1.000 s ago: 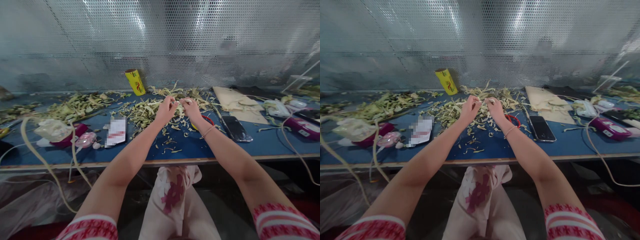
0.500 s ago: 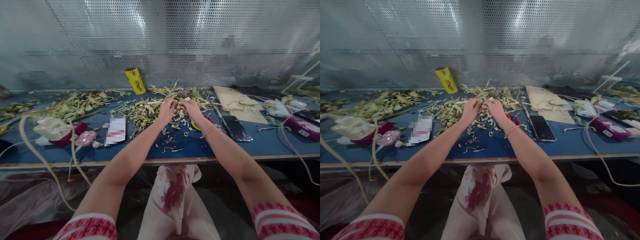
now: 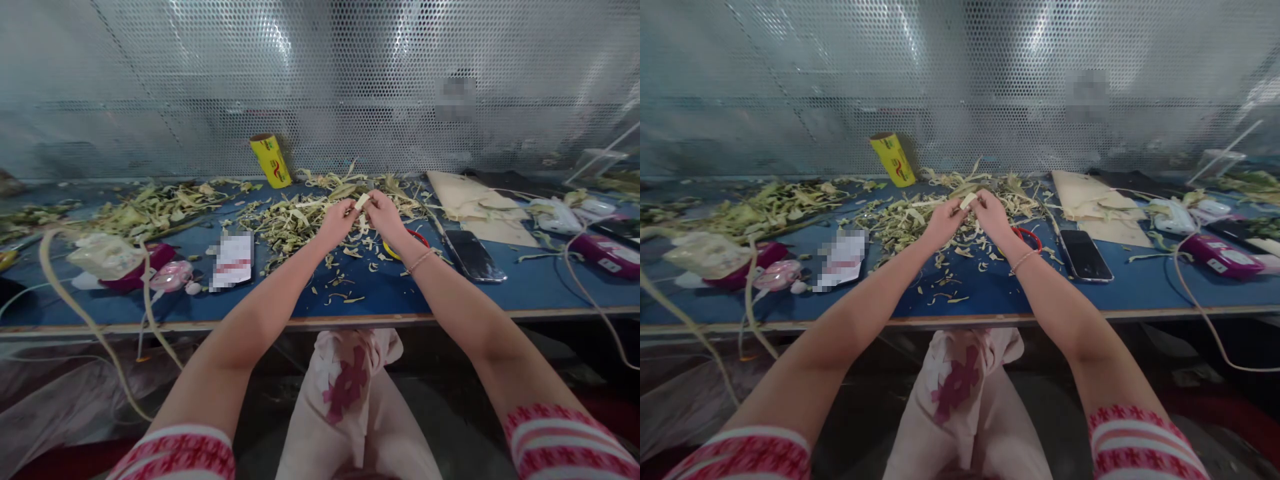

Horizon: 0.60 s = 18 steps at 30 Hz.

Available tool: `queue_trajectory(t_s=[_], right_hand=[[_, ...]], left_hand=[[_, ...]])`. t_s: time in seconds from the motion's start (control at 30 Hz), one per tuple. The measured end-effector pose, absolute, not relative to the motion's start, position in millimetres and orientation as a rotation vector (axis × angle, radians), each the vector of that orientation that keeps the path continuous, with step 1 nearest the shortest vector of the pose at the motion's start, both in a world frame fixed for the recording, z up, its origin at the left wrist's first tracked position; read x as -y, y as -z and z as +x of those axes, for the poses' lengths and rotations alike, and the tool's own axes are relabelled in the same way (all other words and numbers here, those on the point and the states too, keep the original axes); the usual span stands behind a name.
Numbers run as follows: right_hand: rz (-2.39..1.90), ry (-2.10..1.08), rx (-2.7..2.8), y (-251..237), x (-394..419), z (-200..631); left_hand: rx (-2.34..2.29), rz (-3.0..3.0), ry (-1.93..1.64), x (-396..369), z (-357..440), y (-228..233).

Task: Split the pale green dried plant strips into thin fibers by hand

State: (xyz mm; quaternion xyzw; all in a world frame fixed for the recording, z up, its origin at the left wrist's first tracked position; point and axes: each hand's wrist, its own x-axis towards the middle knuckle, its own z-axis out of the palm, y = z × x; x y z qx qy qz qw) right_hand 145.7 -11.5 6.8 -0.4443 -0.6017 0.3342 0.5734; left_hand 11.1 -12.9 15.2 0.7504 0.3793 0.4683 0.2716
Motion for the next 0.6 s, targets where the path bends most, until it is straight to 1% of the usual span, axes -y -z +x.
queue_trajectory(t_s=[0.17, 0.3, 0.47, 0.6], right_hand=[[-1.025, -0.848, 1.353, -11, 17, 143], [-1.023, -0.831, 1.31, -11, 15, 142], [-1.002, -0.814, 1.296, -12, 16, 143], [-0.979, -0.836, 1.266, -14, 18, 142]], left_hand=[[-0.866, 1.881, -1.192, 11, 13, -11], [-0.818, 1.847, -1.132, 18, 14, -12], [-0.851, 1.758, -1.118, 22, 17, -14], [-0.991, 1.767, -1.222, 18, 16, -13]])
